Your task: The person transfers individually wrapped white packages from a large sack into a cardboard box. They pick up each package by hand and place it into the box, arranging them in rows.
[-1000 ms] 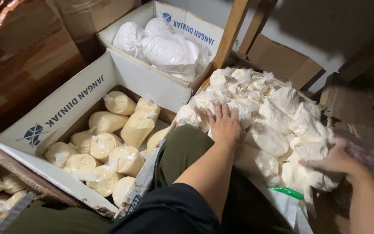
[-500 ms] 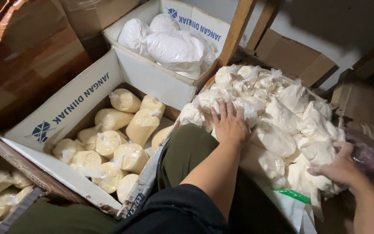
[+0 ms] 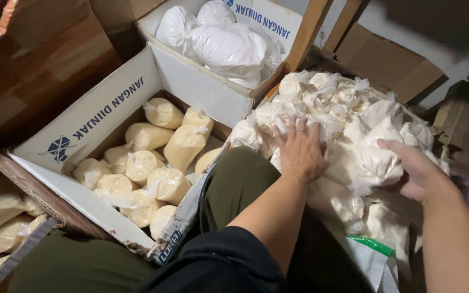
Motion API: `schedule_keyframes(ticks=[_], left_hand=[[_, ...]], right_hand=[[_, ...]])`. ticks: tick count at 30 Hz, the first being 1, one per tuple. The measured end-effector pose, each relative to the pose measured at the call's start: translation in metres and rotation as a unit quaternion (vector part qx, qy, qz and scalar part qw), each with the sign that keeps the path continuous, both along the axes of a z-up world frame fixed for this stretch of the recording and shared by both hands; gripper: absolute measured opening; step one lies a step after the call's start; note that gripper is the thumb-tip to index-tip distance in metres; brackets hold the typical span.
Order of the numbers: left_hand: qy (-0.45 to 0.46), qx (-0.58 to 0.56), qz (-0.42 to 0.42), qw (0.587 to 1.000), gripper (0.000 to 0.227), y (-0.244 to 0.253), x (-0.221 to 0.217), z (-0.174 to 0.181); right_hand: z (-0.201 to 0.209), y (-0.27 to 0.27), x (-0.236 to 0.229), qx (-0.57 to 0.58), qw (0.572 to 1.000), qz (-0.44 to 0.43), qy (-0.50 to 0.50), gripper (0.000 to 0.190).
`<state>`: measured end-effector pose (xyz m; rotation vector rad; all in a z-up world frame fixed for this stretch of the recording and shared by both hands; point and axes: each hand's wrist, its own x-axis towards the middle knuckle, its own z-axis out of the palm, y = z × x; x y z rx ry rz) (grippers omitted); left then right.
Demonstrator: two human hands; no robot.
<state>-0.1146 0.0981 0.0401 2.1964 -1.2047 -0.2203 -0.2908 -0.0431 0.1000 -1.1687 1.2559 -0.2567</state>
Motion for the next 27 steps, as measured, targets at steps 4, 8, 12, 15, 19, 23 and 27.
schedule_keyframes(ticks=[4,8,12,15,19,23,27], left_hand=[[-0.075,-0.109,-0.159,0.978,0.094,0.006,-0.001,0.01],[-0.018,-0.141,-0.252,0.957,0.113,0.001,-0.002,0.003],[0.038,-0.169,-0.185,0.967,0.098,-0.008,-0.002,-0.014],[0.022,-0.191,-0.118,0.974,0.077,-0.017,-0.004,-0.023],[0.044,-0.198,-0.118,0.972,0.081,-0.019,-0.006,-0.027],[0.025,-0.153,-0.112,0.982,0.098,-0.014,-0.005,-0.021],[0.021,-0.152,-0.106,0.983,0.1,-0.011,-0.006,-0.017]], right_hand=[[0.007,0.002,0.017,0.026,0.999,-0.035,-0.031,0.042],[0.019,0.01,0.033,0.019,0.999,-0.011,-0.023,0.043],[0.032,0.021,0.025,0.016,0.998,0.045,0.033,0.039],[0.029,0.023,0.01,-0.021,0.976,0.13,0.173,0.038],[-0.012,0.02,-0.017,-0.031,0.891,0.301,0.339,0.035],[-0.066,0.009,-0.03,-0.056,0.872,0.328,0.359,0.038],[-0.089,-0.003,-0.043,-0.054,0.872,0.357,0.332,0.051]])
